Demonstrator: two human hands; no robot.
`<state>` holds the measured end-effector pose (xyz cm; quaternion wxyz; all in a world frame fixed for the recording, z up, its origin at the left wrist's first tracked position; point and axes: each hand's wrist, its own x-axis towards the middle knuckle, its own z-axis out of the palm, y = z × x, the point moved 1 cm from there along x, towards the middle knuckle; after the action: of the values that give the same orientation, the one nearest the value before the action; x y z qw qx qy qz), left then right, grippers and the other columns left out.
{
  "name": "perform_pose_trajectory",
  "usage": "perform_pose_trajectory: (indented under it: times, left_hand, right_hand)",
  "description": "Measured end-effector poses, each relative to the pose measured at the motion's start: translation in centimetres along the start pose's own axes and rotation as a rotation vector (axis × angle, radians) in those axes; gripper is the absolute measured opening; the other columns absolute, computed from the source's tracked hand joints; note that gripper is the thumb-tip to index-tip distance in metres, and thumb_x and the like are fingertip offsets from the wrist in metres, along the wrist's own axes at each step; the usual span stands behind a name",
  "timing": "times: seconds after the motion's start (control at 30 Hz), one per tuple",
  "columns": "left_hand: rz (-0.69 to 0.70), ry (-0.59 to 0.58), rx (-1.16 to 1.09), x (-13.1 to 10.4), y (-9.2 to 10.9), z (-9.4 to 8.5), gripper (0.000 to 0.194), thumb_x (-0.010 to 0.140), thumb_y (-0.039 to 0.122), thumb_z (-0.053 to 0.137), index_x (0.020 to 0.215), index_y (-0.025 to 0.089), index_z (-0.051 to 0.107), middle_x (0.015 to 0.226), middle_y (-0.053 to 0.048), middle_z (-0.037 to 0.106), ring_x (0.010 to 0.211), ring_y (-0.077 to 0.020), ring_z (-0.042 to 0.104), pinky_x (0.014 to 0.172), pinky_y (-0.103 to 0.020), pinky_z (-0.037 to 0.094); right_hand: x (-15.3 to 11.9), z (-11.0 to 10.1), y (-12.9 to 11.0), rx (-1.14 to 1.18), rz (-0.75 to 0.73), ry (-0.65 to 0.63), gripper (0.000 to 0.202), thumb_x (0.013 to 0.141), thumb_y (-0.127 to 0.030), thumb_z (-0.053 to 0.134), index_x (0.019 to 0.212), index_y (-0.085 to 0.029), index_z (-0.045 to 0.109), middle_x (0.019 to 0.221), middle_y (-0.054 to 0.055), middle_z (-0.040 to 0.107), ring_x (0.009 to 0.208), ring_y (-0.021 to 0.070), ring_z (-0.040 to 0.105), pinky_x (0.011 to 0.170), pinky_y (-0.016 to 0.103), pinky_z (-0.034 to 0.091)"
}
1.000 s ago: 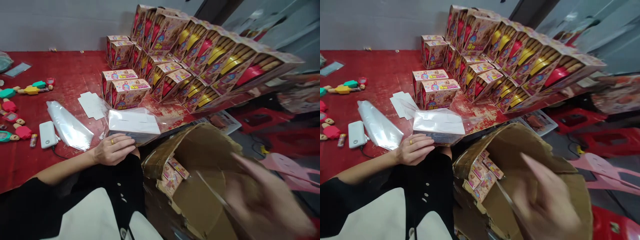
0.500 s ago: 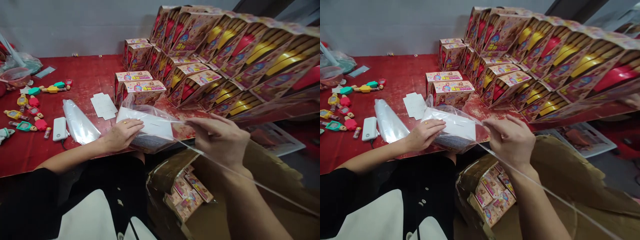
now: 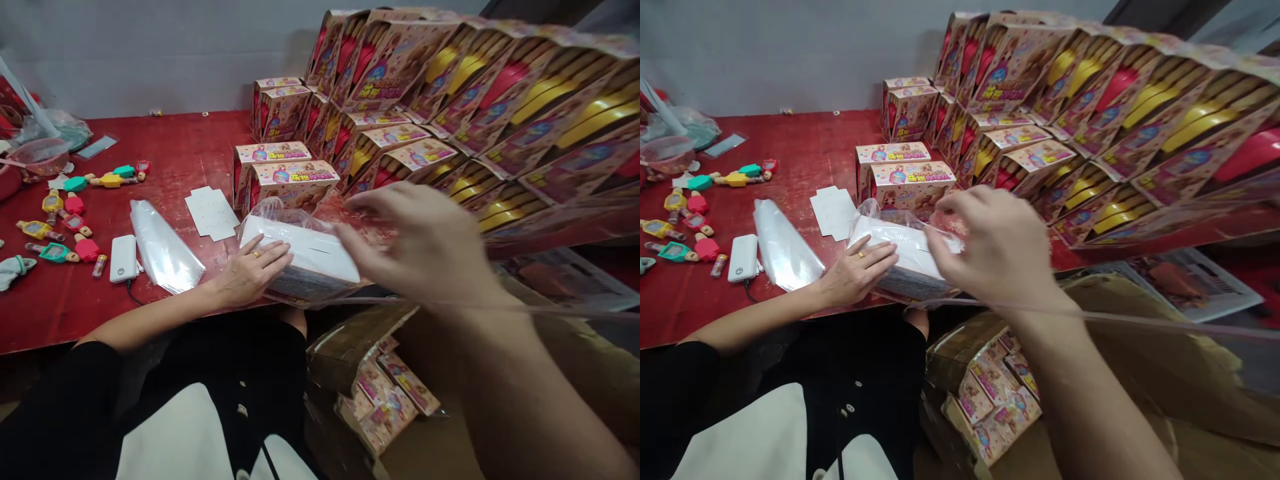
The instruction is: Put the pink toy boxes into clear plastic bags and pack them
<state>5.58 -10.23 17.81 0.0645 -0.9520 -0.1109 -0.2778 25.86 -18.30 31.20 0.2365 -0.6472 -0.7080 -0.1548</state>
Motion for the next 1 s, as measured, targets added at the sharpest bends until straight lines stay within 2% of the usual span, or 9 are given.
perform_pose_trajectory:
  times: [0.1,0.2,0.3,0.47,0.63,0.77,0.83,0.9,1.0]
  left_hand:
    - [-0.01,0.01,0.006,-0.2,0.3,0.2,0.041,0.102,0.02,0.046,0.139,0.008,0.057,0.145,-0.018,0.062,0.14,-0.025,0.056,0.123,-0.053,0.039]
    - [-0.013,-0.002,0.017,-0.2,0.5,0.2,0.042,0.102,0.022,0.045,0.139,0.007,0.057,0.144,-0.017,0.062,0.139,-0.0268,0.057,0.121,-0.055,0.04]
    - [-0.017,-0.007,0.032,-0.1,0.8,0.1,0.041,0.103,0.021,0.043,0.138,0.008,0.059,0.145,-0.016,0.063,0.138,-0.0267,0.058,0.12,-0.055,0.042]
    - [-0.036,-0.018,0.051,0.2,0.9,0.0,0.039,0.103,0.017,0.041,0.136,0.012,0.062,0.144,-0.015,0.063,0.138,-0.0257,0.058,0.116,-0.052,0.046]
    - [-0.062,-0.023,0.039,0.4,1.3,-0.3,0.034,0.104,0.017,0.041,0.126,0.014,0.066,0.137,-0.015,0.068,0.13,-0.0244,0.063,0.111,-0.051,0.049]
    - [-0.056,0.054,0.058,0.0,1.9,-0.3,0.031,0.104,0.018,0.042,0.122,0.015,0.067,0.134,-0.013,0.07,0.127,-0.0248,0.064,0.108,-0.052,0.05]
    - [-0.063,0.079,0.065,0.0,2.0,-0.2,0.031,0.104,0.018,0.042,0.123,0.014,0.067,0.134,-0.013,0.07,0.128,-0.025,0.064,0.108,-0.052,0.05]
    - [-0.075,0.069,0.058,0.0,2.0,-0.1,0.031,0.105,0.018,0.041,0.122,0.014,0.067,0.134,-0.013,0.07,0.128,-0.0245,0.064,0.108,-0.052,0.05]
    - [-0.088,0.04,0.041,0.3,1.9,-0.1,0.032,0.105,0.017,0.039,0.122,0.014,0.067,0.134,-0.014,0.07,0.129,-0.0239,0.064,0.109,-0.051,0.049]
  right_hand:
    - [1.6,2.9,-1.2,-0.26,-0.025,-0.168,0.034,0.081,-0.033,0.06,0.107,-0.013,0.068,0.1,0.019,0.071,0.091,0.0318,0.064,0.077,0.04,0.046]
    - [2.3,5.2,-1.1,-0.266,-0.021,-0.214,0.024,0.084,-0.027,0.057,0.103,-0.015,0.066,0.094,0.014,0.072,0.087,0.0273,0.062,0.073,0.035,0.041]
    - [2.4,6.1,-1.0,-0.256,-0.051,-0.231,0.025,0.083,-0.034,0.063,0.101,-0.016,0.065,0.093,0.012,0.072,0.084,0.0263,0.063,0.068,0.032,0.038]
    - [3.2,6.3,-0.7,-0.232,0.017,-0.272,0.024,0.086,-0.014,0.051,0.104,-0.014,0.068,0.098,0.013,0.075,0.085,0.0266,0.07,0.068,0.033,0.043]
    - [6.3,5.0,1.6,-0.115,0.017,-0.302,0.022,0.082,-0.01,0.056,0.095,-0.015,0.074,0.094,0.012,0.076,0.085,0.0243,0.07,0.077,0.034,0.05]
    - [8.1,1.3,3.4,0.091,0.235,-0.064,0.028,0.083,-0.006,0.052,0.097,-0.013,0.076,0.091,0.01,0.076,0.08,0.0151,0.069,0.077,0.031,0.052]
    - [7.6,-0.5,3.0,0.158,0.261,0.036,0.029,0.085,-0.011,0.053,0.104,-0.012,0.075,0.096,0.011,0.076,0.078,0.0135,0.068,0.072,0.029,0.051]
    - [6.1,-1.4,1.7,0.151,0.189,-0.024,0.023,0.084,-0.021,0.06,0.1,-0.013,0.074,0.088,0.01,0.074,0.071,0.0136,0.064,0.067,0.029,0.049]
    - [3.0,-0.8,-0.1,-0.031,0.033,-0.143,0.017,0.083,-0.031,0.06,0.089,-0.017,0.068,0.082,0.009,0.068,0.073,0.0191,0.062,0.066,0.033,0.048]
